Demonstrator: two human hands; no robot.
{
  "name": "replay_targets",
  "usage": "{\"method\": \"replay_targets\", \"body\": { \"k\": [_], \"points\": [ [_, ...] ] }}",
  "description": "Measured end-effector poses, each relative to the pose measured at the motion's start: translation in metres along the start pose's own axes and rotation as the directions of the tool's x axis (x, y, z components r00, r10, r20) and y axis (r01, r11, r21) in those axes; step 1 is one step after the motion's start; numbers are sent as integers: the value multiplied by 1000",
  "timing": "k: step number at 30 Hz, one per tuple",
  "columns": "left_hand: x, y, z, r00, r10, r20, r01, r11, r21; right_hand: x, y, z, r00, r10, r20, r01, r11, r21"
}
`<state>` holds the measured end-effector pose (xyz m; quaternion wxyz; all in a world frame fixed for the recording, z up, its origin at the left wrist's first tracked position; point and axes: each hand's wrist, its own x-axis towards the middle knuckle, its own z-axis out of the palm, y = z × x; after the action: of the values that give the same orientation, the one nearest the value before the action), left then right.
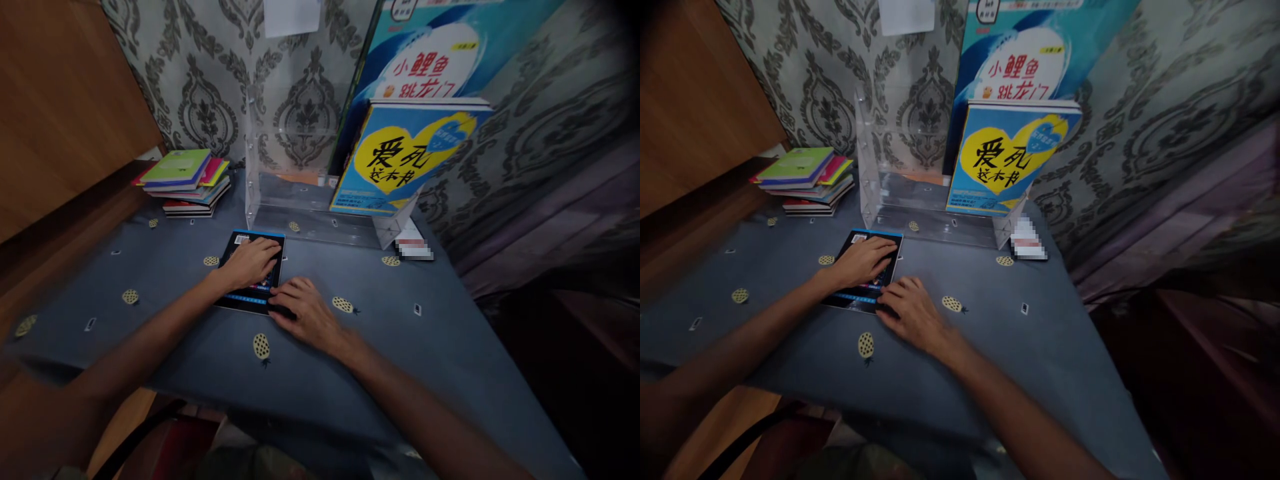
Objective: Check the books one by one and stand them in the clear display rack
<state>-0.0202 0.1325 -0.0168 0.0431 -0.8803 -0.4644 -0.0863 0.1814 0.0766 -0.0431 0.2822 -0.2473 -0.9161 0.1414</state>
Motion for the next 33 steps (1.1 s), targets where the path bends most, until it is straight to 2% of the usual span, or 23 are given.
{"method": "replay_targets", "body": {
  "k": [10, 17, 22, 25, 28, 33],
  "points": [
    [21, -7, 7, 1000, 6, 16, -6, 999, 34, 1, -2, -4, 1000, -15, 2, 15, 1000, 6],
    [23, -5, 9, 1000, 23, 17, -25, 995, 92, 0, -2, -4, 1000, -6, 5, 6, 1000, 13],
    [23, -9, 16, 1000, 8, 4, -8, 1000, 29, 2, -2, -2, 999, -22, -50, 23, 1000, 4],
    [15, -18, 15, 999, 44, -13, -44, 997, -57, 2, -1, -1, 996, -41, -76, 42, 999, 16],
    [-3, -31, 10, 998, 48, -41, -52, 993, -106, 2, 0, -1, 995, -47, -92, 51, 998, 43],
    [-36, -54, 8, 991, -84, -103, 73, 991, -112, 9, 6, -3, 997, 12, -71, -8, 998, 60]
  ]
}}
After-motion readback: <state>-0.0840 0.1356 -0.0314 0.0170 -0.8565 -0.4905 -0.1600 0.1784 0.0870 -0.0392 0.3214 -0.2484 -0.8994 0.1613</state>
